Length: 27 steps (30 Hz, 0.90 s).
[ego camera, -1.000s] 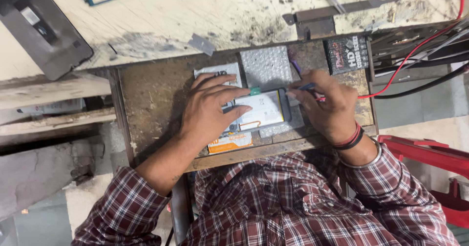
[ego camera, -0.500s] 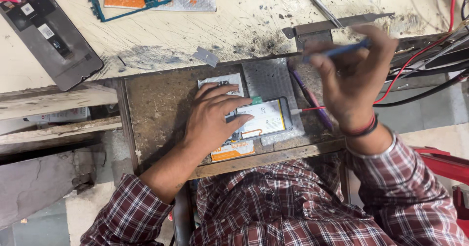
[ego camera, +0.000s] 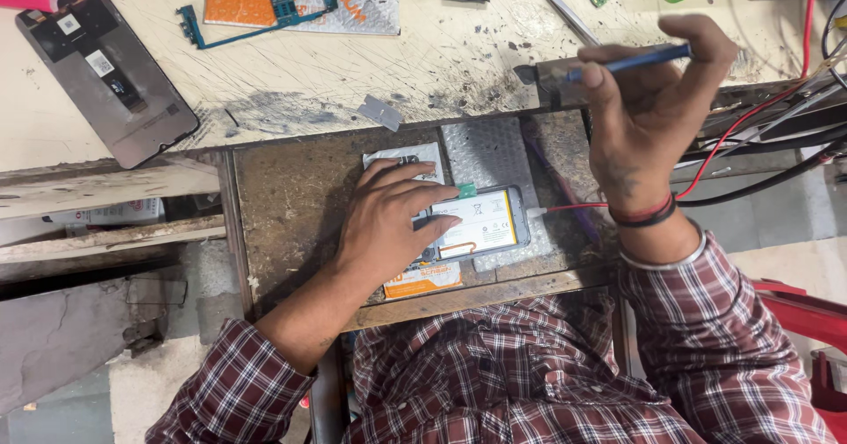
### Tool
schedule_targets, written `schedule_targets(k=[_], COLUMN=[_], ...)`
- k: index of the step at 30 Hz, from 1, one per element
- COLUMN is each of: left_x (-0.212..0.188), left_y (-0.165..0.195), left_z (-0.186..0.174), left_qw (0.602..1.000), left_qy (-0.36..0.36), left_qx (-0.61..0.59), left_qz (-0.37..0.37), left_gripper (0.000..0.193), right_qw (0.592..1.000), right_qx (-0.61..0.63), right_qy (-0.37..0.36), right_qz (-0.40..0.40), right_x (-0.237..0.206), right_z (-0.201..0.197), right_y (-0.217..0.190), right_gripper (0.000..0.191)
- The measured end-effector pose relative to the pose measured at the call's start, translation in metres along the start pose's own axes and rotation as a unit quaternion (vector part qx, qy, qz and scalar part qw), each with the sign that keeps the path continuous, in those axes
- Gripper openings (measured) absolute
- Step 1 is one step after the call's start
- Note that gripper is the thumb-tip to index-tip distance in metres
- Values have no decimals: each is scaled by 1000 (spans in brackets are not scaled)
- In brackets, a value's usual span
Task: The person removes the back cover of a smartphone using a metal prying tool, then uses a screwdriver to unscrew internal components. The person handles the phone, a prying tool, and a screwdriver while working at a cluttered electronics repair bench.
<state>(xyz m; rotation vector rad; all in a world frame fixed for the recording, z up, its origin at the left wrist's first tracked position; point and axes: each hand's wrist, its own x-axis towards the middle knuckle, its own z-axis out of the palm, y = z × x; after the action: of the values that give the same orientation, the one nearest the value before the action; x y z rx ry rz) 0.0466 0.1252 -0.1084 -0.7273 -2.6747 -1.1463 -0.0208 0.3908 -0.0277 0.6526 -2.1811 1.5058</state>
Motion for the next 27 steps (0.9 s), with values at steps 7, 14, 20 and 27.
schedule_targets(k=[7, 14, 20, 27], left_x=[-1, -3, -3, -3], left_y=[2, 3, 2, 2], left_z=[-5, -3, 2, 1], left_qw=[994, 989, 989, 986], left_qy=[76, 96, 105, 127], left_qx=[-72, -100, -102, -103], left_qz=[21, 52, 36, 28], left_gripper=[45, 29, 14, 12], right_qw=[985, 966, 966, 980], right_qx=[136, 174, 180, 137], right_qy=[-12, -53, -60, -70], right_qz=[103, 182, 175, 123], right_x=[-47, -69, -74, -77], right_z=[17, 40, 40, 42], right_y=[-28, -14, -10, -12], right_gripper=[52, 56, 51, 52])
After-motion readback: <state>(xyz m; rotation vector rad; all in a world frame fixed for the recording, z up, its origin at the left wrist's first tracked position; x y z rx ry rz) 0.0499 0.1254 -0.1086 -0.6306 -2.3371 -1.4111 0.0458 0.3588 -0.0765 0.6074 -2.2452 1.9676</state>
